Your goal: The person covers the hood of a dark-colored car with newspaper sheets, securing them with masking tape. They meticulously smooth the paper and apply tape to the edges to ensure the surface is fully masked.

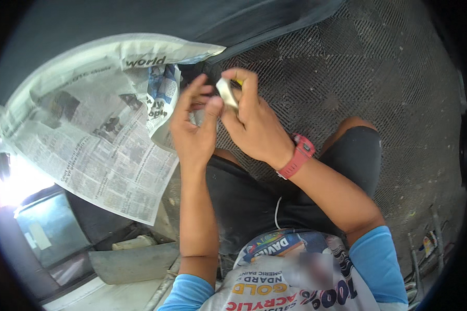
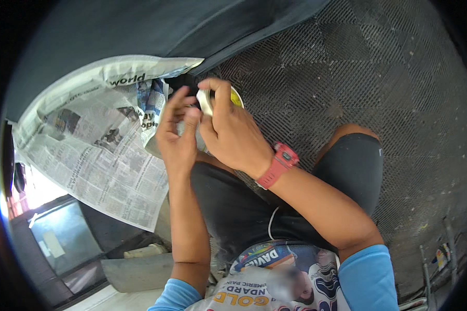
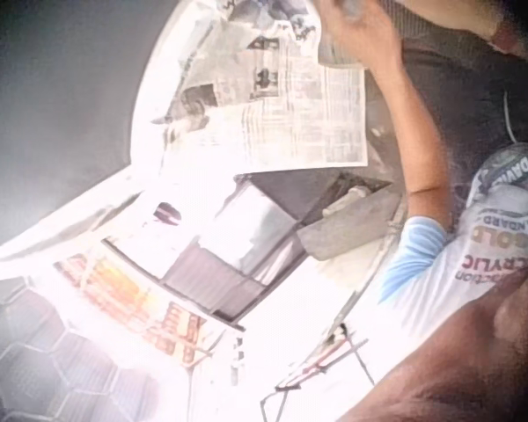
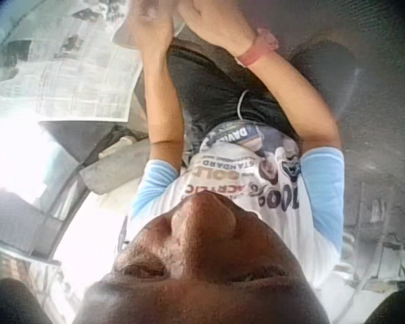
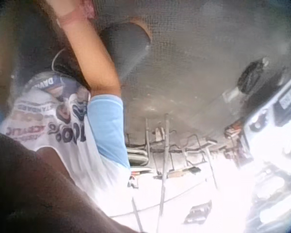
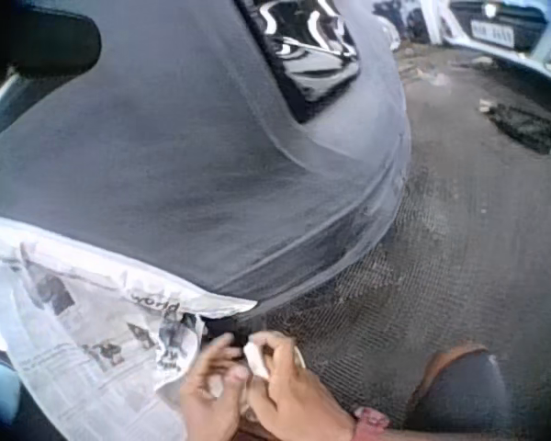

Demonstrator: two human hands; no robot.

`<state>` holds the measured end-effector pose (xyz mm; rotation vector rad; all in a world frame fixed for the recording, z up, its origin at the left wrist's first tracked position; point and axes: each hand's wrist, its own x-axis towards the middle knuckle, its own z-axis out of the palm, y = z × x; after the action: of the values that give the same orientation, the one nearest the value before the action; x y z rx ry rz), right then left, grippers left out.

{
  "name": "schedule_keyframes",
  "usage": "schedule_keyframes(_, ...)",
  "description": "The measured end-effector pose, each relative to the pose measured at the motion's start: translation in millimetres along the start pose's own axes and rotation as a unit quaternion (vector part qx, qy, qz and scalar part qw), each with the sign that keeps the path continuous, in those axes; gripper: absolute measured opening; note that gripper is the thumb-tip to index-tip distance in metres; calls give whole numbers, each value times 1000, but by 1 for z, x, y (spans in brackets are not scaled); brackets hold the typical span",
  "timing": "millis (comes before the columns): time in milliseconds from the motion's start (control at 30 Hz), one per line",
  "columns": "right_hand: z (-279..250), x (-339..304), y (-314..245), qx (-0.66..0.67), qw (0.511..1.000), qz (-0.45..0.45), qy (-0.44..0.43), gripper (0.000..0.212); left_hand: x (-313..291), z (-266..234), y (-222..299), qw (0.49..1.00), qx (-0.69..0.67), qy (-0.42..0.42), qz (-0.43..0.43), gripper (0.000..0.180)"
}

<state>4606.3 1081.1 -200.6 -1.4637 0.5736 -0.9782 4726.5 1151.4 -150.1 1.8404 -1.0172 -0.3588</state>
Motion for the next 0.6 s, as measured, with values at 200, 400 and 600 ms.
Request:
schedule_keyframes(200, -44, -40, -16, -122, 966, 63, -220, 72, -43, -7, -45, 988, -102, -113, -21, 28)
schedule_keyframes(400, -55, -43, -22, -96, 938, 205, -262, 42, -52, -8, -42, 988, -77, -123, -55, 15)
schedule_keyframes(600, -31, -46, -22, -338, 919, -175, -101, 19, -46, 16, -44, 948, -291, 76, -102, 9)
